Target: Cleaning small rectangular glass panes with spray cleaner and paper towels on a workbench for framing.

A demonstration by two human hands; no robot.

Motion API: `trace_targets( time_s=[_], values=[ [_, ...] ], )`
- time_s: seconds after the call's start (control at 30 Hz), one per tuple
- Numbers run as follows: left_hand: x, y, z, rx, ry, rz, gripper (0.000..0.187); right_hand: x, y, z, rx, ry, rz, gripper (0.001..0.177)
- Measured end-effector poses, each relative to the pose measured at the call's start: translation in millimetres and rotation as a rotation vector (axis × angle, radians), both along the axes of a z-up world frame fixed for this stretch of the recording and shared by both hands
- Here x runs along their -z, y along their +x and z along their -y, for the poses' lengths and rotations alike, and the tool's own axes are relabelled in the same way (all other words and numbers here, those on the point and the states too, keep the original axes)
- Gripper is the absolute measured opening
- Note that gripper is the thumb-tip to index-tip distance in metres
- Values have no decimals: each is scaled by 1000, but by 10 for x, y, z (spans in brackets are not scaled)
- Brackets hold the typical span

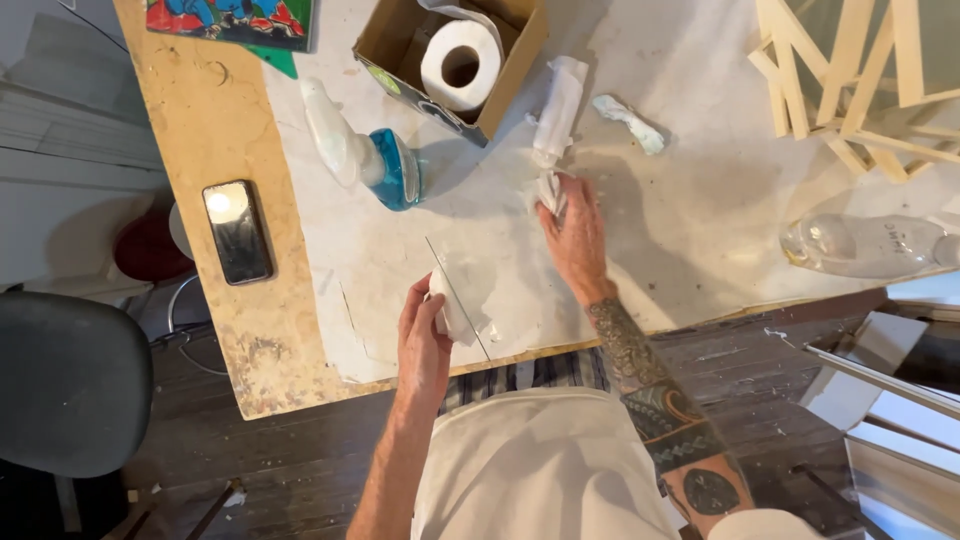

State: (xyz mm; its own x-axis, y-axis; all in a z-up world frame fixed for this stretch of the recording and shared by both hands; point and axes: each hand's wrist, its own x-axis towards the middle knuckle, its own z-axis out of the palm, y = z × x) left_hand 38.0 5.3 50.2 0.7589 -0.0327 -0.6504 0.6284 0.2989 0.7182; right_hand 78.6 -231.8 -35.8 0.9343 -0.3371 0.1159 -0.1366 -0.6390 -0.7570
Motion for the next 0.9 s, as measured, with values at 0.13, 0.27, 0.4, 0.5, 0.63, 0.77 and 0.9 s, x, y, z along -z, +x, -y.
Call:
trace_targets(
  time_s=[0.13,0.27,0.4,0.5,0.63,0.77,0.9],
  values=[
    [55,-46,-13,-6,27,25,39,127,-64,-108,-57,63,16,35],
    [112,-86,-6,-6,22,79,36,84,-48,-77,-13,64,50,24],
    [10,-78,52,-1,38,110,37,49,-22,-240,62,173,-41,19],
    [46,-88,67,-14,29,119,36,-148,-13,-426,68,255,-43,19],
    [169,-125,10,-10,7,113,34,-897,-73,-889,-5,508,1,22],
    [-458,-77,233,-116,-73,101,30,-1567,-230,-1275,-275,716,30,26],
    [60,-74,-6,-78,-74,39,30,-1075,-62,-503,-79,815,61,19]
  ],
)
